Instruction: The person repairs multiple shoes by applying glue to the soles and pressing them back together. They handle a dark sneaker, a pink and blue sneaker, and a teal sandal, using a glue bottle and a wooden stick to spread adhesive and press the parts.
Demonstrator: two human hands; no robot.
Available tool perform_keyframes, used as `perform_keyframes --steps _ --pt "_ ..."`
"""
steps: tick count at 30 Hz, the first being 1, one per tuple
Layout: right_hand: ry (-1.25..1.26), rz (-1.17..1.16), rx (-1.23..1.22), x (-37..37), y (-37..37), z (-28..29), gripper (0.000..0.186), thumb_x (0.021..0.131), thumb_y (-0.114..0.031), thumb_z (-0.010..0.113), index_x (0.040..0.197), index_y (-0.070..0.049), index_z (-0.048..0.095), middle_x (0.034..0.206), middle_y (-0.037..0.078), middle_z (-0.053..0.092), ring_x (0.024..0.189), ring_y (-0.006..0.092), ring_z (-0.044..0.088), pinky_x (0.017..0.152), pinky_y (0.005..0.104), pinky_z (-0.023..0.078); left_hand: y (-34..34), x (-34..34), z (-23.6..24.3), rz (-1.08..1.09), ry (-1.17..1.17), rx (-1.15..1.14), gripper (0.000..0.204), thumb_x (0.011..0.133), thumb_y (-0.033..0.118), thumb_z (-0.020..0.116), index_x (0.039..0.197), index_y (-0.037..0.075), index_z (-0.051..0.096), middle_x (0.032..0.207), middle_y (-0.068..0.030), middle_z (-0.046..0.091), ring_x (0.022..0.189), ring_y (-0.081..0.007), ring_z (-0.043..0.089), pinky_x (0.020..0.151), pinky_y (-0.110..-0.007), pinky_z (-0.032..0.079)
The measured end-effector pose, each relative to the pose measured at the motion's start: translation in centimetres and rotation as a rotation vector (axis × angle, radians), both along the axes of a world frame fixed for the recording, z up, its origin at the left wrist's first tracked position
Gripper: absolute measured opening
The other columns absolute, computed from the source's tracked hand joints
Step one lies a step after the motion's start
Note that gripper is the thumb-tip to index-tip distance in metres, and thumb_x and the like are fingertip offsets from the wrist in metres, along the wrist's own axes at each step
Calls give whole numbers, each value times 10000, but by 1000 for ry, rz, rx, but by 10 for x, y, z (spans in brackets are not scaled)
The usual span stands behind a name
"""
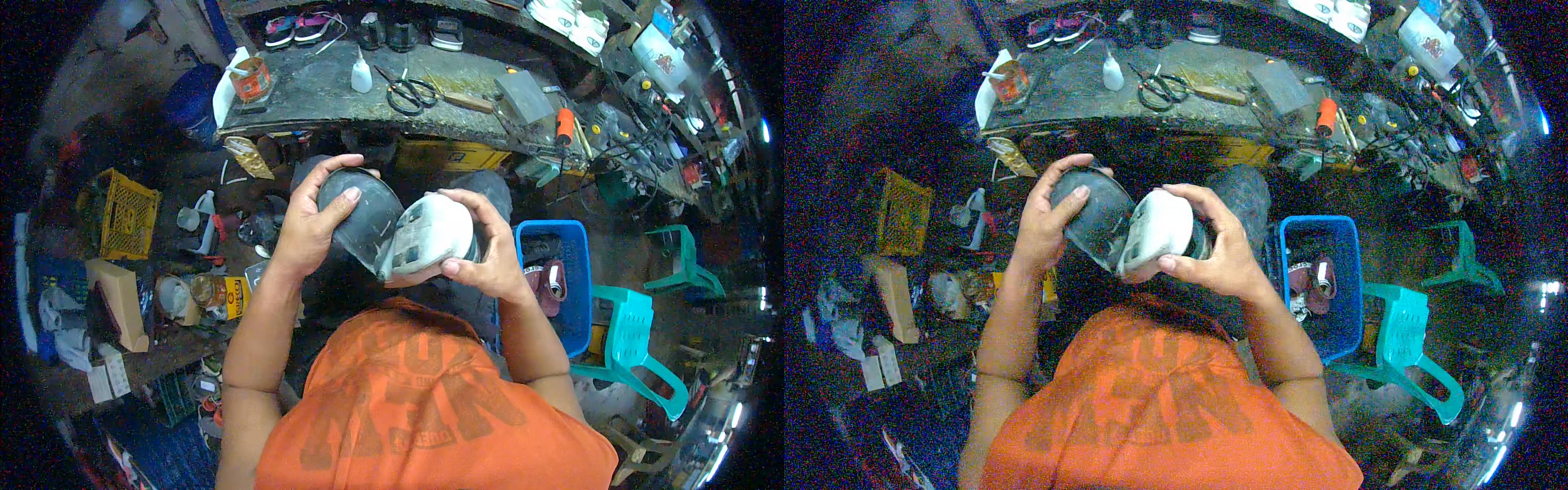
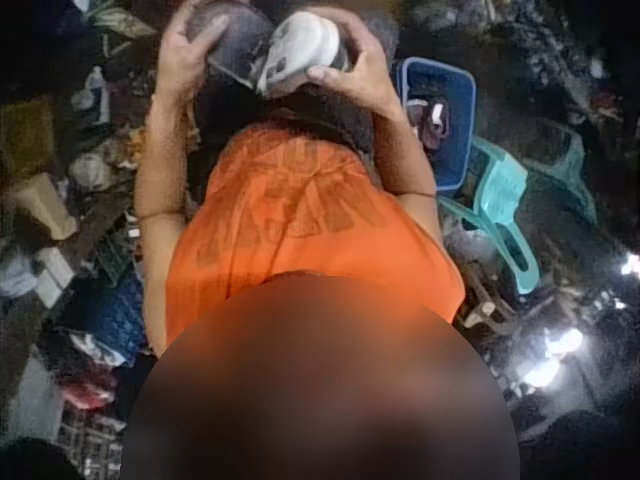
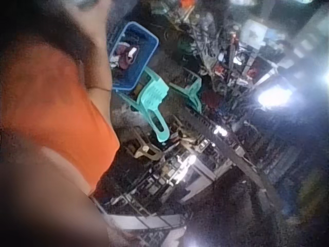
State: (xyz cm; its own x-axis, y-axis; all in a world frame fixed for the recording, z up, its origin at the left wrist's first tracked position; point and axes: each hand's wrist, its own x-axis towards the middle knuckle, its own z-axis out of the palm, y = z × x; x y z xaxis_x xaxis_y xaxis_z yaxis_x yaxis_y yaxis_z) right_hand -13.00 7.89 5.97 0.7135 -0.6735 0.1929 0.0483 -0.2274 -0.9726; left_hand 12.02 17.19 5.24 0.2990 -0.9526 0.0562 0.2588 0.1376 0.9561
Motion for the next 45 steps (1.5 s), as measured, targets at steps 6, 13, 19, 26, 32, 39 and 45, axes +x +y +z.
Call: perform_keyframes --steps 6,13,19,26,32,39,45 --pt "-56 11 191 -25 -14 -27 950 658 -381 909 1439 -36 493 1410 146 589 1327 263 547 1151 416 390 -2 -5 -36 -108 317 281 266 1046 257 608 1154 22 671 1073 -68 739 945 -166 707 835 -323 571" --pt "-56 127 306 -40 -30 -26 936 653 -392 929 1398 -50 477 1452 185 557 1348 295 533 1155 443 389 -2 -13 -65 -19 579 384 276 1045 258 612 1176 19 656 1122 -116 730 1016 -237 715 933 -404 581" --pt "36 97 253 -49 -26 -28 852 683 -366 913 1345 -62 471 1436 213 561 1355 311 521 1159 457 376 12 -22 -84 -6 675 390 288 1041 258 618 1184 11 655 1139 -131 729 1034 -258 718 938 -425 588" --pt "129 334 315 -58 -42 -14 707 699 -408 893 1222 -71 557 1313 174 634 1292 306 570 1139 457 388 1 -14 -79 -155 468 482 310 1054 291 600 1176 16 676 1085 -87 744 943 -191 719 884 -359 581" --pt "773 530 32 -10 -73 -17 486 828 -345 859 1134 -9 687 851 78 708 785 145 669 691 334 529 -26 -26 -65 -396 35 403 365 1067 354 581 1126 20 715 981 -15 738 866 -97 661 821 -277 533" --pt "685 454 188 21 -61 -51 387 858 -395 838 846 -17 755 695 35 686 624 112 605 563 341 475 7 -32 -54 -361 -196 268 471 915 286 757 1277 12 631 1127 -64 687 1012 -174 644 923 -321 507" --pt "811 341 192 16 -45 -53 296 905 -287 820 847 -5 750 721 -21 679 662 41 554 573 284 455 37 -65 -69 -143 -586 227 434 864 257 783 1208 14 678 1169 -152 699 1130 -297 667 1006 -397 497"
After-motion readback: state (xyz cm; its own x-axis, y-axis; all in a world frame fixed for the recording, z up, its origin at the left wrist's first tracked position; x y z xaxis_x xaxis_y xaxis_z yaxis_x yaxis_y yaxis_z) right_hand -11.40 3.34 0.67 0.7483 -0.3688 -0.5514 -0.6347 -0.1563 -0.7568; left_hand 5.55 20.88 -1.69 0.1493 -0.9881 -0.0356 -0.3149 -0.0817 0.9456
